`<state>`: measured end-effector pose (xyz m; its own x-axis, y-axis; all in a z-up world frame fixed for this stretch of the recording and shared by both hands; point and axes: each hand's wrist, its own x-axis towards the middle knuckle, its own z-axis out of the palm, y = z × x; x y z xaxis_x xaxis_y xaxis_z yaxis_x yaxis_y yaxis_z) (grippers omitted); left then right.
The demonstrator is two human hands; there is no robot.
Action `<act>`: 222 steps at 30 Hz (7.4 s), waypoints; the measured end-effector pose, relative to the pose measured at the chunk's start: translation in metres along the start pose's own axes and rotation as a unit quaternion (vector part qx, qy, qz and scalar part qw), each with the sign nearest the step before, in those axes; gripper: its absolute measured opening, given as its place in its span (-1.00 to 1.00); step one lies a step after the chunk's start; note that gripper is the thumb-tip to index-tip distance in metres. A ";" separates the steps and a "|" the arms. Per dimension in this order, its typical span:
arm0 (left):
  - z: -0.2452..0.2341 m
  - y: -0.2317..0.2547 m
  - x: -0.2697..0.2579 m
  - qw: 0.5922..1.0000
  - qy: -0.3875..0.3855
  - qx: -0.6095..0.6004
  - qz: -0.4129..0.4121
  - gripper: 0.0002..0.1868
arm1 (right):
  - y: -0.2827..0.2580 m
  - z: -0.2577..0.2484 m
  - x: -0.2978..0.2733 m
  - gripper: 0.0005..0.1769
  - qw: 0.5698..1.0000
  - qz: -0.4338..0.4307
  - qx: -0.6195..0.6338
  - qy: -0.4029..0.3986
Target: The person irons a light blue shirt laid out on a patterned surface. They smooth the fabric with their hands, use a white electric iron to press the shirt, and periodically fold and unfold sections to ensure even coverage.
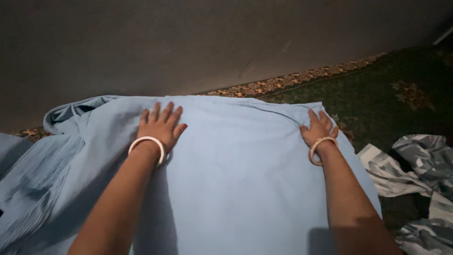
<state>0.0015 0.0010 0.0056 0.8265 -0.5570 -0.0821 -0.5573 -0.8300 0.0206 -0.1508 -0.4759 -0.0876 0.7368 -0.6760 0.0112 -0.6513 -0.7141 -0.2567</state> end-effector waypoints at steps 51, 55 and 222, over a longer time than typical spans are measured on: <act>-0.005 0.002 -0.167 0.997 -0.067 0.029 -0.029 -0.12 | -0.081 -0.079 -0.245 -0.23 0.981 0.122 -0.128 -0.076; -0.017 0.013 -0.199 0.976 0.110 -0.013 0.188 -0.01 | -0.117 -0.054 -0.280 -0.15 0.996 0.032 -0.081 -0.029; -0.013 -0.177 -0.440 0.923 0.022 0.144 -0.357 -0.50 | -0.346 -0.035 -0.595 -0.02 0.856 -0.504 0.095 -0.060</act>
<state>-0.2628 0.3929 0.0510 0.9899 0.1238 0.0690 0.1386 -0.9473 -0.2888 -0.3699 0.1668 0.0288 0.9280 0.2984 0.2230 0.3597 -0.8734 -0.3282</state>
